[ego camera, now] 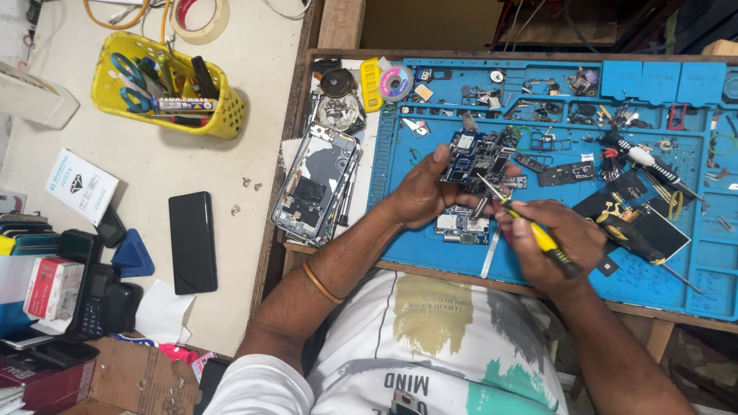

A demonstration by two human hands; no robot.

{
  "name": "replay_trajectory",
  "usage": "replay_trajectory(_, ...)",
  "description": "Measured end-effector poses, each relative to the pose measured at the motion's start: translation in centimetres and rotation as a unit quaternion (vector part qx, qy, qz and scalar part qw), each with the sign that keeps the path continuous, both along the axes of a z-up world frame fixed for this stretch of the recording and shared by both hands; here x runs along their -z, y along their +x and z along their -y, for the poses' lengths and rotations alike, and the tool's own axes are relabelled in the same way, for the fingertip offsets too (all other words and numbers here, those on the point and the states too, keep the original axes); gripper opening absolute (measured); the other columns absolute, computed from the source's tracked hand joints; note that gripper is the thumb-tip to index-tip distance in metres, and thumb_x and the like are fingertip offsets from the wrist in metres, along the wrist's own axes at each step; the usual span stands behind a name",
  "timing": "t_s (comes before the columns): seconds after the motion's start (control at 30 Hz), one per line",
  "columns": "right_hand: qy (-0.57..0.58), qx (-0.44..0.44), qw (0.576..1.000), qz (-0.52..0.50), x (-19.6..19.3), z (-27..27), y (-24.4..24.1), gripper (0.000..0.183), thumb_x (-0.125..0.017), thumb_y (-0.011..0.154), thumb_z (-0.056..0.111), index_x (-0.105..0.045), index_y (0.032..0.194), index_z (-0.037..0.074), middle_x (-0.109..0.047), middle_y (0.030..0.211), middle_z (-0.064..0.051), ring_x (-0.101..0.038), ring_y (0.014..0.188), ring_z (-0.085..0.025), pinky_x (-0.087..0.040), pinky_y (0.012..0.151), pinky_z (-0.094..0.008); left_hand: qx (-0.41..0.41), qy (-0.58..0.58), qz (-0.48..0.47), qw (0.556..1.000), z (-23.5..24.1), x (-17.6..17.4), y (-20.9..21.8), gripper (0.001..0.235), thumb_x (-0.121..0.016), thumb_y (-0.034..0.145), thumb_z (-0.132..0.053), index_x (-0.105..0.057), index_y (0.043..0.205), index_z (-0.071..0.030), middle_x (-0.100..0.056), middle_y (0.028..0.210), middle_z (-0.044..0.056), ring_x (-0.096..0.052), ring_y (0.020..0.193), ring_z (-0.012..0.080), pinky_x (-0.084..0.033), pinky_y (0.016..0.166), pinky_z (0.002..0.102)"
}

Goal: The person uses a screwdriver to adjust components on a small circuit board held in their left hand. They repeatedly probe and turn screws on the board while working at a cluttered electronics repair bench.

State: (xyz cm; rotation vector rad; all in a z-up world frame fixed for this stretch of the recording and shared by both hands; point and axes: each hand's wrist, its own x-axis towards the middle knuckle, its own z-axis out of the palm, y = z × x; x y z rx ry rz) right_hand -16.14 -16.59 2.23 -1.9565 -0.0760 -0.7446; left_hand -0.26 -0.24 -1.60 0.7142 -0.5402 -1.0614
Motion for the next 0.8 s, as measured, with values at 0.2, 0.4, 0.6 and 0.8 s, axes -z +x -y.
replay_trajectory(0.2,0.111,-0.013,0.994,0.005,1.0,0.2,-0.6,0.013,-0.062,0.109,0.003,-0.063,0.118,-0.007,-0.073,0.101,-0.02,-0.076,0.089,-0.021,-0.064,0.08,-0.029,0.015,-0.012,-0.009,1.0,-0.3,0.2,0.0,0.087,-0.04,0.106,-0.072,-0.052,0.149,0.002,-0.065,0.137,0.023,-0.071,0.115,0.0279,-0.064,0.091,0.041)
replay_trajectory(0.4,0.1,-0.026,0.995,-0.003,0.7,0.2,-0.6,0.015,-0.063,0.107,0.003,-0.064,0.118,-0.007,-0.074,0.097,-0.02,-0.075,0.083,-0.018,-0.062,0.077,-0.028,0.022,-0.008,0.008,1.0,-0.6,-0.3,-0.1,0.084,-0.041,0.106,-0.07,-0.051,0.149,0.002,-0.067,0.13,0.021,-0.07,0.11,0.024,-0.064,0.087,0.039)
replay_trajectory(0.6,0.087,-0.028,0.996,-0.013,0.6,0.4,-0.7,0.015,-0.063,0.106,0.002,-0.065,0.117,-0.008,-0.074,0.099,-0.019,-0.075,0.081,-0.018,-0.062,0.075,-0.028,0.032,-0.012,-0.004,0.999,-0.7,0.3,-0.1,0.083,-0.04,0.108,-0.068,-0.052,0.149,0.002,-0.067,0.13,0.021,-0.071,0.109,0.0246,-0.063,0.087,0.04)
replay_trajectory(0.8,0.092,-0.006,0.995,-0.03,0.9,1.0,-0.6,0.012,-0.063,0.107,0.002,-0.064,0.114,-0.009,-0.073,0.102,-0.019,-0.077,0.088,-0.02,-0.063,0.077,-0.028,0.019,-0.039,-0.052,0.998,-0.6,1.0,0.0,0.085,-0.031,0.111,-0.069,-0.052,0.146,0.005,-0.066,0.13,0.025,-0.072,0.108,0.0302,-0.064,0.087,0.045)
